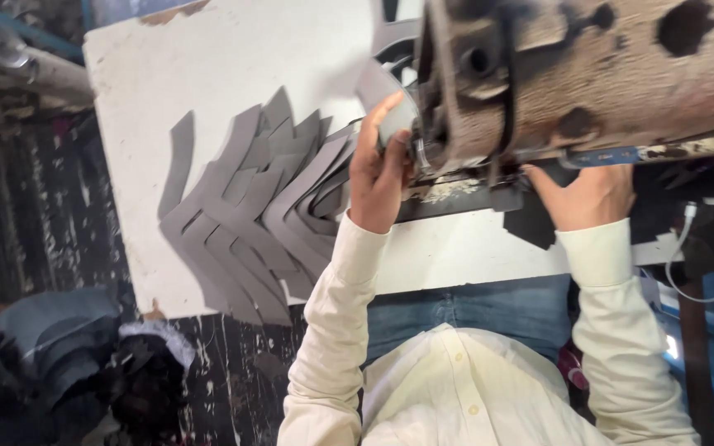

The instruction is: Stitching together various shoe components using an industrial sewing machine.

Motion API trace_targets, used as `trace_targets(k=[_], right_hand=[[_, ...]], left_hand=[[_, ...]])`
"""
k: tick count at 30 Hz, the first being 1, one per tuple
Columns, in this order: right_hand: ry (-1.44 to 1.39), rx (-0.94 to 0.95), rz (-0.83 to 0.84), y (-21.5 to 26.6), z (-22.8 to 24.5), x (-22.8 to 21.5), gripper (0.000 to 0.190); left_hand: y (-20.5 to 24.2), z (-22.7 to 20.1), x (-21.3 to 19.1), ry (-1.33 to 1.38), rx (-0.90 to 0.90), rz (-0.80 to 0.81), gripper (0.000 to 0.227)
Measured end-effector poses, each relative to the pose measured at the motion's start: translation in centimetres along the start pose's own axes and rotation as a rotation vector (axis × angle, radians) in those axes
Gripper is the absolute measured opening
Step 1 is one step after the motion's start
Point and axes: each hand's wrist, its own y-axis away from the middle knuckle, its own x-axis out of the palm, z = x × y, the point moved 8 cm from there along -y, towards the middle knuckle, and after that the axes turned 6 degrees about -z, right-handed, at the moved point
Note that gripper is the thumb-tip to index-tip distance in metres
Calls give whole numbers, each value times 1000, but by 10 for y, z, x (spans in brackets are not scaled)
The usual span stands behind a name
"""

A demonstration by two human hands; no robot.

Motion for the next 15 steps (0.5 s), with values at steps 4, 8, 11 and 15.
trace_targets(k=[4,8,11,15], right_hand=[[-158,205,156,41,-70,49,46],[-118,172,146,45,-84,55,38],[-157,157,92,51,-88,53,32],[-226,209,90,50,-84,46,22]], left_hand=[[6,-8,-1,167,-28,34,41],[-1,3,8,60,-57,-3,29],[0,0,7,74,37,28,24],[7,5,6,126,-56,93,22]])
